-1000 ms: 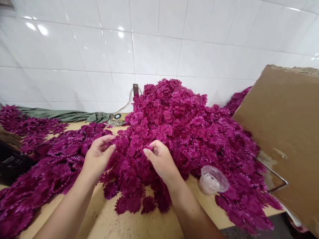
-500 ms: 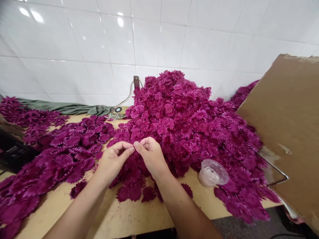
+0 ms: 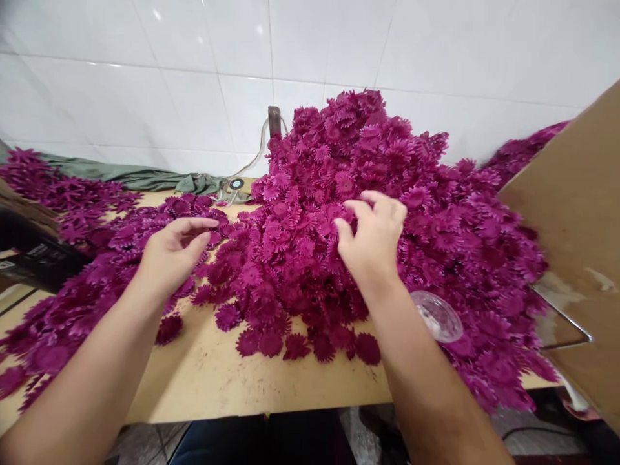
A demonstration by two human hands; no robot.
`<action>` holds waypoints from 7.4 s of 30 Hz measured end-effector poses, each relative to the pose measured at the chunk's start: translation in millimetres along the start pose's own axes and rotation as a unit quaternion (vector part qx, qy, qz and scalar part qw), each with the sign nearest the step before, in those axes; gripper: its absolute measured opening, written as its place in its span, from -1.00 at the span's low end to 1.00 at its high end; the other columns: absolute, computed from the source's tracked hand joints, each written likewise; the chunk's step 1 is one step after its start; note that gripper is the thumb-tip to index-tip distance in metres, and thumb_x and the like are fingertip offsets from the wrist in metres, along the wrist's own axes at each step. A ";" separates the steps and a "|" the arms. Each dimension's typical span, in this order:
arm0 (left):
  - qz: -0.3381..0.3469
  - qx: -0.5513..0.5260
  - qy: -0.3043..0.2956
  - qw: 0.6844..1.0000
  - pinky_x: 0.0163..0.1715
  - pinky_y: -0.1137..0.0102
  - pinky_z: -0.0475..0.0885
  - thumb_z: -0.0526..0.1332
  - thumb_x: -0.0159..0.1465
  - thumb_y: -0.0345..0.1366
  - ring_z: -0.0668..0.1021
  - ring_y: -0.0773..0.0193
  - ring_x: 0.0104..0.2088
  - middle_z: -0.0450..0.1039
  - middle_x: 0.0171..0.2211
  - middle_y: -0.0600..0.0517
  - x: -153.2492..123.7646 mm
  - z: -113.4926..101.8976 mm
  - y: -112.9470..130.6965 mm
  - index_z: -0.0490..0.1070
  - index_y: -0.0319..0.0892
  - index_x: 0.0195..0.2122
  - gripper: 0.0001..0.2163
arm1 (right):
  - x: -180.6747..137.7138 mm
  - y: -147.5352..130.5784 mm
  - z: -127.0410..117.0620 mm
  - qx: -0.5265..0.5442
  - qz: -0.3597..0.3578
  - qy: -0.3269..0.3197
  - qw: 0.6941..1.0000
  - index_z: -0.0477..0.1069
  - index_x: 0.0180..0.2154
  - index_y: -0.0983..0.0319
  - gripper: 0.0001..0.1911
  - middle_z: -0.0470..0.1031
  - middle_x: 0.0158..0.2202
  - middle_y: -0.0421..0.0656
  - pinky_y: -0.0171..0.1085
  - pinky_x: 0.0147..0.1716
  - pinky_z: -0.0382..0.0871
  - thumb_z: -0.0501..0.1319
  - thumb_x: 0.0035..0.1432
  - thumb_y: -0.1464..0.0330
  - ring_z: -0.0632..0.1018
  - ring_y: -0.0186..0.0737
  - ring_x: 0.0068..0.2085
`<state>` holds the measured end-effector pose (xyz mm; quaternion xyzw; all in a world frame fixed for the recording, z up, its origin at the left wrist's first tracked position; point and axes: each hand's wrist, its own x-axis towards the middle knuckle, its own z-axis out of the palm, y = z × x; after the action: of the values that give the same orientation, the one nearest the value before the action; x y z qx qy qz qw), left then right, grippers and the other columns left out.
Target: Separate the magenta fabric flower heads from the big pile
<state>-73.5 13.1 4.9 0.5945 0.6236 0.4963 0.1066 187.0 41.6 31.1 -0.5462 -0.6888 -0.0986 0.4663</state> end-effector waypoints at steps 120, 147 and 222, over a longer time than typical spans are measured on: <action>-0.352 -0.554 -0.048 0.753 -0.59 0.46 0.52 0.16 0.07 -0.52 0.56 0.34 -0.54 0.54 -0.46 0.01 -42.8 34.5 54.3 0.46 -0.23 -0.30 -0.81 | -19.0 -28.3 19.1 0.145 0.043 -0.077 0.985 0.34 -0.14 0.31 -0.65 0.36 -0.15 0.04 -0.03 -0.08 0.22 0.10 0.03 0.29 0.35 -0.05 -0.09; -0.245 -0.327 -0.055 0.911 -0.69 0.57 0.17 0.31 -0.13 -0.06 0.24 0.50 -0.71 0.20 -0.75 0.25 -43.5 49.7 41.4 0.31 -0.21 -0.60 -0.69 | -50.9 -62.6 37.5 0.513 0.219 -0.303 0.773 0.32 -0.28 0.25 -0.76 0.43 -0.41 -0.21 -0.31 -0.33 0.34 0.21 -0.08 0.37 0.44 -0.37 -0.39; -0.188 -0.313 -0.118 0.924 -0.54 0.51 0.25 0.26 -0.14 0.06 0.30 0.42 -0.61 0.24 -0.70 0.19 -40.6 49.9 41.8 0.32 -0.20 -0.66 -0.62 | -33.1 -45.8 37.7 0.468 0.216 -0.230 0.826 0.34 -0.45 0.26 -0.91 0.36 -0.56 -0.27 -0.32 -0.43 0.29 0.15 -0.11 0.38 0.39 -0.37 -0.51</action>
<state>0.1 -5.1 -6.6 0.4574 0.5196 0.5632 0.4513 127.2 26.5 2.8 -0.4042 -0.6041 0.4668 0.5037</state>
